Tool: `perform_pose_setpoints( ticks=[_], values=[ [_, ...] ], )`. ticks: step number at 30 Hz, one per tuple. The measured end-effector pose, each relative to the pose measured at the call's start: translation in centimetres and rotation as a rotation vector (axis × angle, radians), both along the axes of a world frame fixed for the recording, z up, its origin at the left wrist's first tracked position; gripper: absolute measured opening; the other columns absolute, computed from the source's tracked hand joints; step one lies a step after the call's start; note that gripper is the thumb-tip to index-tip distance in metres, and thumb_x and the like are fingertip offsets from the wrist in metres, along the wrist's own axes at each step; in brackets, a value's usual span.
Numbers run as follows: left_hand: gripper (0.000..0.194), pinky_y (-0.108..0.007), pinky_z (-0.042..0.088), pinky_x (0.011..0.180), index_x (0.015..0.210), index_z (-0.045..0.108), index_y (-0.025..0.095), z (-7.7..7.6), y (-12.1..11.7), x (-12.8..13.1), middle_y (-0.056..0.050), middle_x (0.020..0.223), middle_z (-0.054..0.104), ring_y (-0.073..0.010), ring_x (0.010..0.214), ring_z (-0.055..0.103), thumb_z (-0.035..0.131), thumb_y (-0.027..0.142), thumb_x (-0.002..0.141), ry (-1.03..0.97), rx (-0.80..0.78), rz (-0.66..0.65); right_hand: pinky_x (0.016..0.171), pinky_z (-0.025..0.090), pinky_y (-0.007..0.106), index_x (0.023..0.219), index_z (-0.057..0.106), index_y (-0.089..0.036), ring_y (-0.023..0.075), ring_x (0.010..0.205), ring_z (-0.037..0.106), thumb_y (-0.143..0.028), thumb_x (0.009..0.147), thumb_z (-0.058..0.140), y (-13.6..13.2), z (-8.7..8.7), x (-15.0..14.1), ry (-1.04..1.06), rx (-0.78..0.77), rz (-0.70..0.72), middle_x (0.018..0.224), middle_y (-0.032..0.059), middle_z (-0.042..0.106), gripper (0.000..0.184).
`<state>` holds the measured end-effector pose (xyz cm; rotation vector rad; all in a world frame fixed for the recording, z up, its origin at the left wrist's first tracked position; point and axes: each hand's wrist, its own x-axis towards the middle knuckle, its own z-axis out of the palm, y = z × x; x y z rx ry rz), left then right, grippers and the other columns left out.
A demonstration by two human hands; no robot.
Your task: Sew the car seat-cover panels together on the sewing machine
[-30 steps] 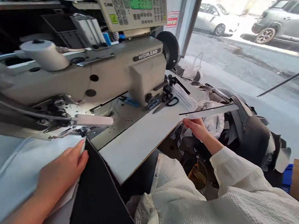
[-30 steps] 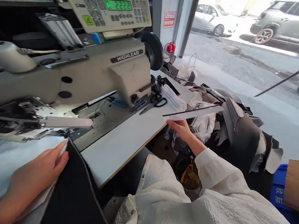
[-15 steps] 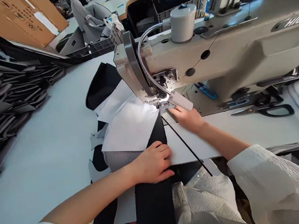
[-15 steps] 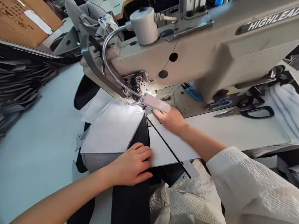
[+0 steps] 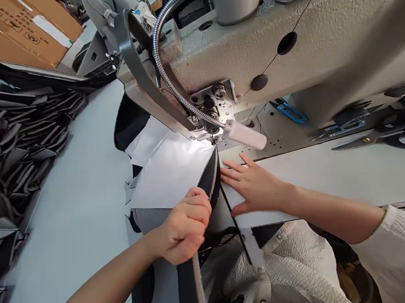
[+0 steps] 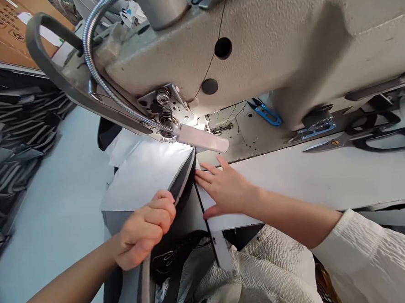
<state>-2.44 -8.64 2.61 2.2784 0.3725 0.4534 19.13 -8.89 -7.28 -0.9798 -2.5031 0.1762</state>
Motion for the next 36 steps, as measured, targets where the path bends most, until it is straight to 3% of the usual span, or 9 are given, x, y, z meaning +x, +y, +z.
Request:
perform_pose_setpoints(
  ticks=[6, 10, 12, 14, 17, 21, 26, 31, 36],
  values=[
    [0.039, -0.037, 0.035, 0.076, 0.052, 0.035, 0.017, -0.3, -0.8, 1.6, 0.000, 0.052, 0.043, -0.0136, 0.060, 0.041, 0.031, 0.028, 0.090, 0.332, 0.113, -0.140, 0.101, 0.024, 0.062, 0.113, 0.059, -0.014, 0.0381, 0.123, 0.041, -0.066, 0.069, 0.062, 0.6, -0.6, -2.3, 0.003, -0.002, -0.142, 0.124, 0.0185, 0.056, 0.069],
    [0.029, -0.033, 0.037, 0.085, 0.066, 0.054, 0.017, 0.9, 0.0, 2.6, -0.001, 0.067, 0.057, -0.0138, 0.073, 0.051, 0.041, 0.026, 0.091, 0.473, 0.094, -0.229, 0.102, 0.024, 0.063, 0.116, 0.058, -0.014, 0.0368, 0.126, 0.039, -0.056, 0.074, 0.062, 0.5, -0.2, -2.3, -0.037, -0.057, -0.159, 0.127, 0.0167, 0.054, 0.059],
    [0.024, -0.029, 0.039, 0.086, 0.083, 0.061, 0.018, 1.6, 1.1, 3.1, -0.004, 0.090, 0.062, -0.0138, 0.085, 0.055, 0.040, 0.024, 0.092, 0.536, 0.117, -0.152, 0.102, 0.023, 0.063, 0.120, 0.055, -0.013, 0.0357, 0.128, 0.036, -0.051, 0.078, 0.058, 0.5, 0.2, -2.2, -0.059, -0.086, -0.153, 0.129, 0.0164, 0.053, 0.057],
    [0.025, -0.029, 0.043, 0.085, 0.100, 0.060, 0.017, 2.1, 2.4, 3.5, -0.008, 0.106, 0.059, -0.0167, 0.094, 0.056, 0.038, 0.025, 0.092, 0.669, 0.256, 0.067, 0.103, 0.022, 0.064, 0.124, 0.052, -0.010, 0.0350, 0.129, 0.034, -0.049, 0.078, 0.057, 0.6, 0.5, -2.0, -0.069, -0.109, -0.131, 0.131, 0.0168, 0.051, 0.060],
    [0.042, -0.039, 0.045, 0.083, 0.124, 0.049, 0.014, 2.2, 4.4, 3.9, -0.011, 0.105, 0.059, -0.0272, 0.099, 0.056, 0.046, 0.033, 0.087, 1.054, 0.503, 0.348, 0.104, 0.020, 0.062, 0.124, 0.052, -0.010, 0.0347, 0.131, 0.032, -0.050, 0.076, 0.059, 0.5, 0.7, -2.0, -0.073, -0.134, -0.126, 0.133, 0.0173, 0.050, 0.063],
    [0.061, -0.038, 0.050, 0.071, 0.138, 0.034, 0.016, 1.2, 5.8, 4.6, -0.011, 0.106, 0.060, -0.0296, 0.093, 0.060, 0.047, 0.036, 0.082, 1.417, 0.437, 0.373, 0.105, 0.019, 0.062, 0.122, 0.054, -0.010, 0.0346, 0.132, 0.030, -0.046, 0.076, 0.061, 0.3, 0.5, -2.6, -0.078, -0.146, -0.192, 0.133, 0.0168, 0.050, 0.059],
    [0.064, -0.038, 0.049, 0.072, 0.145, 0.020, 0.016, -0.7, 6.2, 4.5, -0.011, 0.111, 0.062, -0.0288, 0.092, 0.063, 0.035, 0.023, 0.083, 1.381, 0.359, 0.422, 0.105, 0.015, 0.065, 0.122, 0.055, -0.014, 0.0351, 0.133, 0.028, -0.039, 0.081, 0.057, 0.0, 0.3, -3.4, -0.067, -0.184, -0.223, 0.138, 0.0151, 0.046, 0.049],
    [0.052, -0.031, 0.048, 0.076, 0.145, 0.020, 0.026, -1.3, 7.6, 2.8, -0.008, 0.109, 0.065, -0.0229, 0.094, 0.064, 0.023, 0.028, 0.093, 1.178, 0.183, 0.420, 0.104, 0.015, 0.067, 0.124, 0.054, -0.016, 0.0362, 0.134, 0.027, -0.037, 0.083, 0.055, 0.0, 0.5, -3.6, -0.069, -0.208, -0.230, 0.138, 0.0146, 0.046, 0.046],
    [0.069, -0.032, 0.047, 0.064, 0.148, 0.000, 0.022, -1.5, 6.7, 3.6, -0.009, 0.084, 0.068, -0.0260, 0.075, 0.066, 0.031, 0.010, 0.088, 1.477, 0.316, 0.322, 0.102, 0.021, 0.068, 0.122, 0.052, -0.011, 0.0373, 0.130, 0.034, -0.030, 0.084, 0.053, -0.3, 0.7, -3.6, -0.073, -0.139, -0.267, 0.133, 0.0175, 0.049, 0.043]
  ],
)
